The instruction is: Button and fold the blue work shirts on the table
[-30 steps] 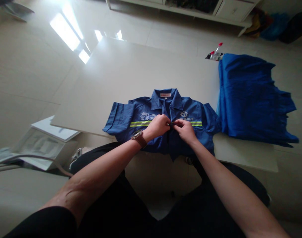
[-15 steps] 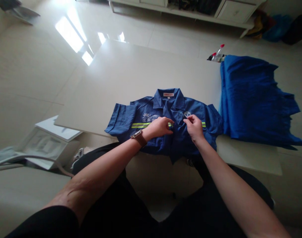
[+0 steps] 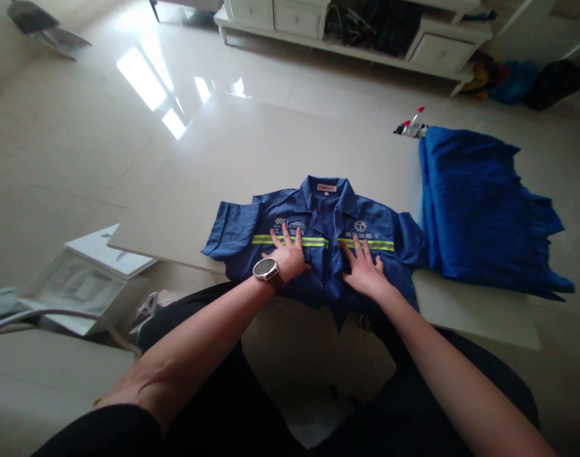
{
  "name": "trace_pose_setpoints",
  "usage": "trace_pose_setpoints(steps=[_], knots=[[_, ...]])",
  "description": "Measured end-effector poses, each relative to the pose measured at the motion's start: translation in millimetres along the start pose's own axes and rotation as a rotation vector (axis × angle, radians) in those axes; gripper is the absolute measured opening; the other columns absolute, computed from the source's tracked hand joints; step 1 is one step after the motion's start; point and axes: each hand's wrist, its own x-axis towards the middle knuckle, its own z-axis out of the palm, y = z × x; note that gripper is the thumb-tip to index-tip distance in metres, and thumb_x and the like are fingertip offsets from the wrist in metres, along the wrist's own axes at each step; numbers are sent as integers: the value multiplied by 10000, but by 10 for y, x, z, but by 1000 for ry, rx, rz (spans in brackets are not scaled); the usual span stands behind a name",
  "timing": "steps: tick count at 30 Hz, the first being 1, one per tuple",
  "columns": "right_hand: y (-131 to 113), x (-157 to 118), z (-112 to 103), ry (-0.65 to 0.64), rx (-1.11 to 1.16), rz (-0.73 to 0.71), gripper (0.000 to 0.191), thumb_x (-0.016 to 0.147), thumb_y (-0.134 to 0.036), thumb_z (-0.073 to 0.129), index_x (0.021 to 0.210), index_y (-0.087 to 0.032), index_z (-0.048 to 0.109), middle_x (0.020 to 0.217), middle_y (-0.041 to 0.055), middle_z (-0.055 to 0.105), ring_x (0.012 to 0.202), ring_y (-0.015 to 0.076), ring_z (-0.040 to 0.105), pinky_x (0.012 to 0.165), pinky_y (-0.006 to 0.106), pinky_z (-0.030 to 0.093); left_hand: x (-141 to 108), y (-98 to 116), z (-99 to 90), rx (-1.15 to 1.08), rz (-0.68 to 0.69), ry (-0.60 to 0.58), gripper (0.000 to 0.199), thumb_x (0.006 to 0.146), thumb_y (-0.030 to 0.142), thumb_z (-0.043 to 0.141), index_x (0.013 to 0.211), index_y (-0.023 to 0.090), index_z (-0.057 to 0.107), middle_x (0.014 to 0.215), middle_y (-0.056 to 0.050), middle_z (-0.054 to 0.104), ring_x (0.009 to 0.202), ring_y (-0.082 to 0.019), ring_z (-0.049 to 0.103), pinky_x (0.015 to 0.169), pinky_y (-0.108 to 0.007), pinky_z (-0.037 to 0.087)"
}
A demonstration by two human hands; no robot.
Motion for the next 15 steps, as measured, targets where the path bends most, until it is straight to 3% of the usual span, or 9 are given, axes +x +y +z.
trace_pose_setpoints(steps=[3,6,9,12,15], knots=[[-156,515,-136,89,-29,16,723,996,-481,519,1669,-353,290,1784,107,112,1627,396,108,1182,741,264,328,-167,-293,-50,57,128,1094,874,477,762,1713,247,100,1759,-255,-29,1608,-524,-34,1130,-802,323],[-319,1147,-484,221,-55,21,664,1010,-465,500,1636,-278,379,1747,144,253,1604,387,183,1193,697,275,512,-313,-546,-87,101,261,988,933,469,668,1714,271,95,1775,-206,36,1629,-459,-13,1220,-758,209],[-467,1499,-845,366,-57,21,636,952,-381,598,1550,-190,495,1622,187,468,1527,395,326,1186,643,316,494,-331,-596,-92,97,110,935,921,506,656,1700,315,176,1780,-173,63,1615,-502,24,1175,-806,234],[-548,1377,-1011,398,-37,51,543,917,-310,611,1441,-169,590,1464,197,612,1377,384,494,1106,587,432,409,-262,-481,-41,81,-25,966,871,483,713,1689,316,226,1779,-179,62,1590,-564,-1,1103,-880,230],[-423,855,-946,357,-53,21,479,939,-334,560,1388,-178,616,1407,177,649,1287,362,561,1052,549,490,382,-206,-335,-48,136,-22,949,851,489,728,1672,356,271,1780,-164,89,1571,-604,24,1037,-930,229]])
